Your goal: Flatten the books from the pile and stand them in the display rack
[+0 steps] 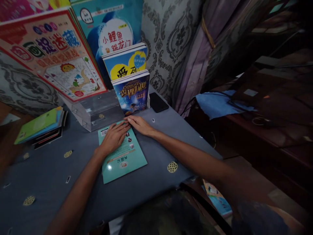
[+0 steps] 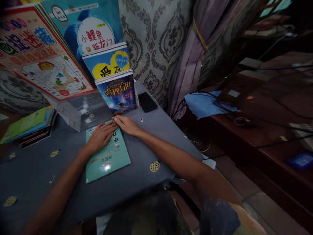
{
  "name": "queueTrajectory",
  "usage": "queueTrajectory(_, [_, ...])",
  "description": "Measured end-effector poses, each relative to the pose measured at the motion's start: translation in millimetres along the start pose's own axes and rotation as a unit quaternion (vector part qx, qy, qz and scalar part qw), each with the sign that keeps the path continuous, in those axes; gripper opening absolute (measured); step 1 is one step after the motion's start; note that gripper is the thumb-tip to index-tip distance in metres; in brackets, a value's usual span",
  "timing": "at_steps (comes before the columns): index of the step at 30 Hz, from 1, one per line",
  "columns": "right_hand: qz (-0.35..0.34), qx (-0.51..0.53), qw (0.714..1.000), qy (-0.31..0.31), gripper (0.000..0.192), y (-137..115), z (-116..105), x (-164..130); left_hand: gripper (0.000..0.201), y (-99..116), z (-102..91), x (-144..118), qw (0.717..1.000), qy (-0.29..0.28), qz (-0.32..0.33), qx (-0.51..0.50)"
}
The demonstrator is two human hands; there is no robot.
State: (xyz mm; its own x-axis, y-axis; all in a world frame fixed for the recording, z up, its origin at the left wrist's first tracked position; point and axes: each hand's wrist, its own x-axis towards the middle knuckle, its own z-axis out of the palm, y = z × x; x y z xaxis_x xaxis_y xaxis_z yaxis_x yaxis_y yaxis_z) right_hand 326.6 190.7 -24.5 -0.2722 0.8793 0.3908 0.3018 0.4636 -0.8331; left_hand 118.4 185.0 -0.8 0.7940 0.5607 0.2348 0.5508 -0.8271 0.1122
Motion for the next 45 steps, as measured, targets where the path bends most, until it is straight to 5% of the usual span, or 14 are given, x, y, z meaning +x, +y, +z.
queueTrajectory(24, [-0.018,0.007,1.0,0.001,0.033,8.5,3.8,-0.1,0.04,3.6,3.2,-6.9,0.997,0.041,0.027,-0.056])
queueTrajectory(34, [-0.027,-0.028,0.998,-0.05,0.036,15.2,-5.9,0.9,0.046,6.4,1.2,-8.4,0.997,0.028,0.03,-0.064])
queueTrajectory(45, [-0.08,-0.068,0.982,-0.155,0.065,16.8,-22.6,-8.3,0.044,7.3,-1.7,-9.4,0.998,0.015,0.03,-0.051])
